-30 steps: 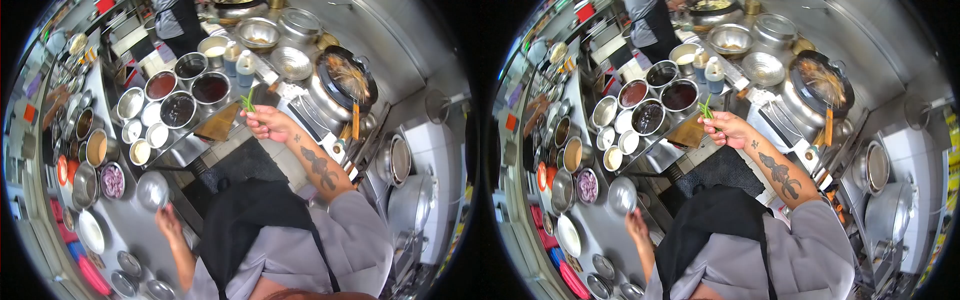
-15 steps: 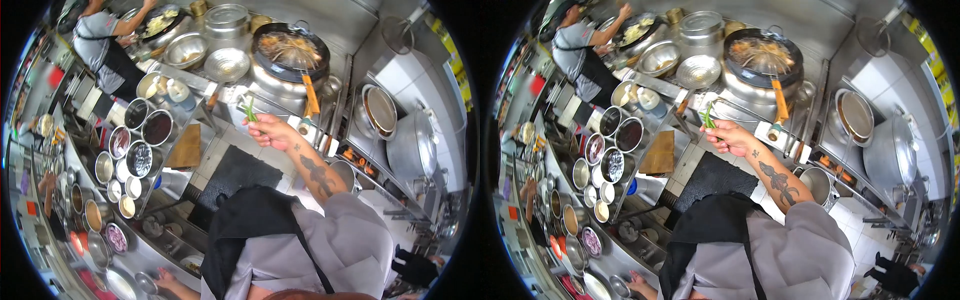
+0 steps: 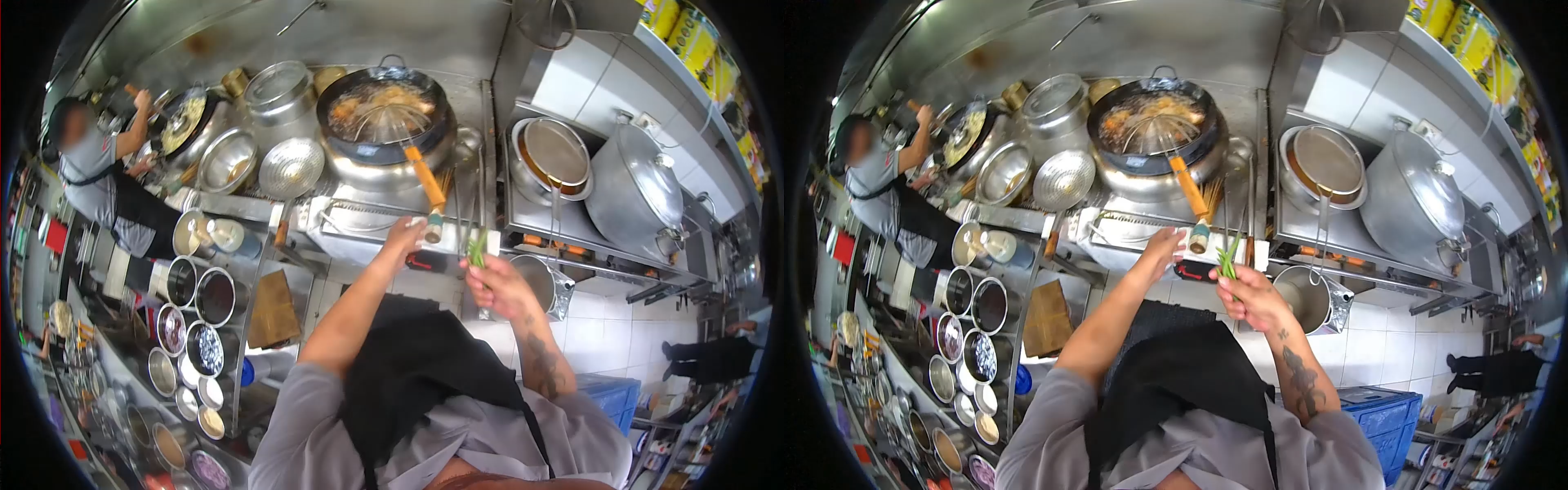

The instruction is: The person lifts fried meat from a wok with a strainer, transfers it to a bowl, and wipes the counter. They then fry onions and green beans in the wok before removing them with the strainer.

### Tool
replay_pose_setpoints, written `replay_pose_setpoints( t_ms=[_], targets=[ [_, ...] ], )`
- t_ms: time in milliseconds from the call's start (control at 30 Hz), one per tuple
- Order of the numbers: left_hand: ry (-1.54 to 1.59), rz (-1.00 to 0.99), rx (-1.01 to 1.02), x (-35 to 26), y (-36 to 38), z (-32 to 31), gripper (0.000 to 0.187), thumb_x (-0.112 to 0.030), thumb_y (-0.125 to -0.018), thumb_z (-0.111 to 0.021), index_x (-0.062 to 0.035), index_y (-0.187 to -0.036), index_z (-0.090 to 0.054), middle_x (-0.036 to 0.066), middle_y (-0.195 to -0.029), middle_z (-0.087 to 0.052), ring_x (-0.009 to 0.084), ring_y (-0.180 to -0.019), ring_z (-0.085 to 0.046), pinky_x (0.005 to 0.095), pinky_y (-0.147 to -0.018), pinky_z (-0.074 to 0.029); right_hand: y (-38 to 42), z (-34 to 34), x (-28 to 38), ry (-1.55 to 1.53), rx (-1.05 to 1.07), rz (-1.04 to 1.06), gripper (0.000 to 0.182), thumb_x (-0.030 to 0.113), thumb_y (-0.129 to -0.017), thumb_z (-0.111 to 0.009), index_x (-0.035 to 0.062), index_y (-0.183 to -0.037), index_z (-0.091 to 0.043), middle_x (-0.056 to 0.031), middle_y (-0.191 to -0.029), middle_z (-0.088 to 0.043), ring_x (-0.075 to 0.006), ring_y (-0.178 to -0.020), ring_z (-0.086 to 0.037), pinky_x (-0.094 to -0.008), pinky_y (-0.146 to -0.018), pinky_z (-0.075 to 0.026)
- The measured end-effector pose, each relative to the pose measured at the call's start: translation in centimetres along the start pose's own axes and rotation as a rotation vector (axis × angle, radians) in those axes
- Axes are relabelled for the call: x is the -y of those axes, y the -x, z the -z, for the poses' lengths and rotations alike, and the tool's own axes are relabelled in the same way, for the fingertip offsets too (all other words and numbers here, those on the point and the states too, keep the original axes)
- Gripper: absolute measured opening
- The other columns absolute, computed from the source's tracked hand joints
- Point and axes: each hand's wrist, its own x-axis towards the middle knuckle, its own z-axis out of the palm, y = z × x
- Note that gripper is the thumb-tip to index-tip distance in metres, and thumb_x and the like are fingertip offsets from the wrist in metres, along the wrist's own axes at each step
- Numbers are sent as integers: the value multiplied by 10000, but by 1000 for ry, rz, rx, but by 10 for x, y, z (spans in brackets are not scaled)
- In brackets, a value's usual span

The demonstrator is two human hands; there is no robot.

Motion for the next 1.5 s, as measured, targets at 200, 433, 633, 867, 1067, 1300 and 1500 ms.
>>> replay_pose_setpoints(
  t_ms=[200,433,633,867,1067,1300,1500],
  targets=[
    [582,-31,34,-29,-114,-35,413,-184,-888,-606,-22,-1206,-399,150,-955,-596,262,-809,-616,365,-685,-520,47,9,-7,-102,-186,128,182,144,-943,-526,55,-1099,-555,13,-694,-428,-42,-493,-320,-190,-434,-281],
    [200,-137,-98,-120,-51,29,552,-26,-880,-480,-101,-1373,-244,79,-803,-526,165,-612,-538,302,-480,-466,43,-7,-11,-142,-425,241,158,137,-935,-527,90,-1073,-587,29,-663,-429,-48,-482,-329,-182,-420,-256],
    [185,-28,-26,-133,1,78,562,-53,-907,-478,-161,-1402,-235,98,-832,-551,172,-592,-527,319,-479,-464,-10,-40,-2,-120,-346,270,176,158,-945,-529,59,-1088,-557,13,-682,-436,-42,-484,-329,-189,-428,-273],
    [292,26,133,-130,-8,77,372,-52,-928,-451,-134,-1270,-329,108,-932,-539,207,-706,-569,363,-584,-539,-61,-78,19,-88,-293,297,187,159,-943,-535,55,-1097,-559,16,-688,-432,-40,-491,-328,-187,-423,-291],
    [315,120,143,-115,-26,76,244,-77,-945,-438,-47,-1174,-361,139,-966,-534,269,-813,-611,407,-669,-574,-52,-56,28,-93,-361,377,188,169,-943,-534,72,-1102,-561,15,-677,-424,-41,-457,-323,-187,-402,-287],
    [207,27,231,-99,-20,95,366,-177,-921,-542,-30,-1227,-406,151,-1031,-550,278,-870,-618,418,-721,-565,-42,-4,24,-113,-452,309,179,171,-942,-535,75,-1093,-533,15,-670,-420,-42,-453,-320,-189,-393,-270],
    [438,9,-260,-66,10,105,431,-390,-914,-498,-51,-1178,-458,88,-927,-556,235,-799,-590,372,-687,-524,-15,27,50,-142,-500,398,175,180,-936,-554,72,-1074,-562,26,-661,-435,-42,-461,-330,-192,-407,-282]
  ],
)
